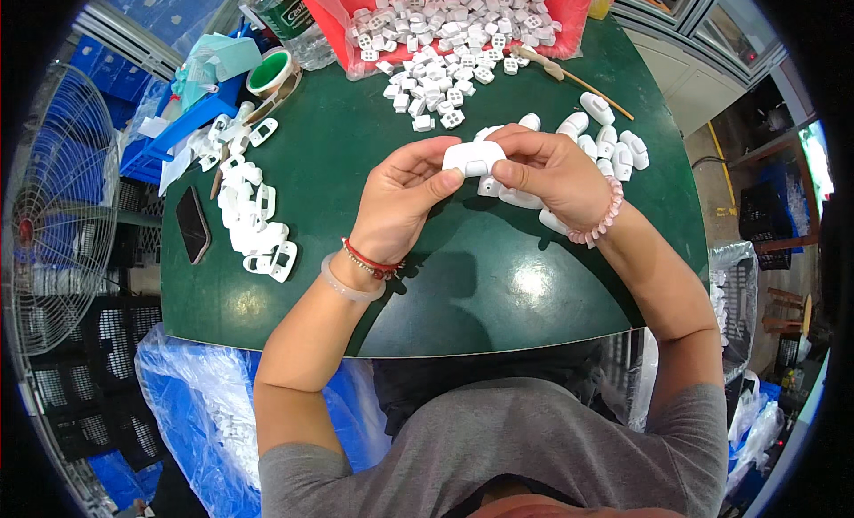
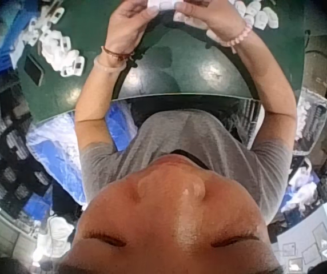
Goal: The person assembles small white plastic housing components by hand at a workbench.
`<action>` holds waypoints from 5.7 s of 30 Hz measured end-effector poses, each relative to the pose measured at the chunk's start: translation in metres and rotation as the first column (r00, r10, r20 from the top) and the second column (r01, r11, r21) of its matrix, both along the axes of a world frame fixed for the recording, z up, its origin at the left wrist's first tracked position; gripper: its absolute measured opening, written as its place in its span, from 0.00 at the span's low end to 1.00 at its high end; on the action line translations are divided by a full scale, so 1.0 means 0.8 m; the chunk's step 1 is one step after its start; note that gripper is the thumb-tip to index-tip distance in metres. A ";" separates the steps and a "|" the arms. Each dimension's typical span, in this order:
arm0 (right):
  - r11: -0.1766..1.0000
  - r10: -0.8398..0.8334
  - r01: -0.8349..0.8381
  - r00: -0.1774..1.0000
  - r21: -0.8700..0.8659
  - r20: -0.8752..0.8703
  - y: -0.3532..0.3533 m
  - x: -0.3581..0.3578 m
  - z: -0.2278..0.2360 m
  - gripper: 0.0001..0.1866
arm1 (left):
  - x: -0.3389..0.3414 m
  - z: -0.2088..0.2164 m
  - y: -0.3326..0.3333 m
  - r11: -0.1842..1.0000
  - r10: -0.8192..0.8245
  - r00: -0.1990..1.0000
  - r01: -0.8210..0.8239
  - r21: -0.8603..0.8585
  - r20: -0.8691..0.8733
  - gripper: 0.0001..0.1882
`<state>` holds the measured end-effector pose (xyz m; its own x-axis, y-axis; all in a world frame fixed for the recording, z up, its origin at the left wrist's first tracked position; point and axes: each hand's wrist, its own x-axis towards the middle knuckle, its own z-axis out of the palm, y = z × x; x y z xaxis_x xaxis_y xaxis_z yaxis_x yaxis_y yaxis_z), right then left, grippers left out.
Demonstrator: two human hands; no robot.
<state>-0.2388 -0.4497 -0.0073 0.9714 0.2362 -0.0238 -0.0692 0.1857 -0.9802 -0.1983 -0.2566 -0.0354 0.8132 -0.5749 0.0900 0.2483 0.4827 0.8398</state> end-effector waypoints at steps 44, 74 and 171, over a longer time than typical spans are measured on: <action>0.871 -0.103 0.256 0.929 -0.420 0.355 -0.024 0.011 -0.007 0.11 | -0.001 -0.009 -0.018 0.958 0.217 0.945 -0.255 0.133 0.246 0.16; 0.117 0.073 0.419 0.900 -0.900 0.429 -0.042 0.165 -0.007 0.11 | 0.185 -0.004 0.184 -0.501 -0.225 0.652 -0.714 0.488 0.724 0.23; 0.954 -0.091 0.123 0.988 0.274 -0.128 0.013 -0.025 -0.018 0.17 | -0.015 0.004 -0.011 0.951 0.041 0.978 -0.101 0.291 0.204 0.16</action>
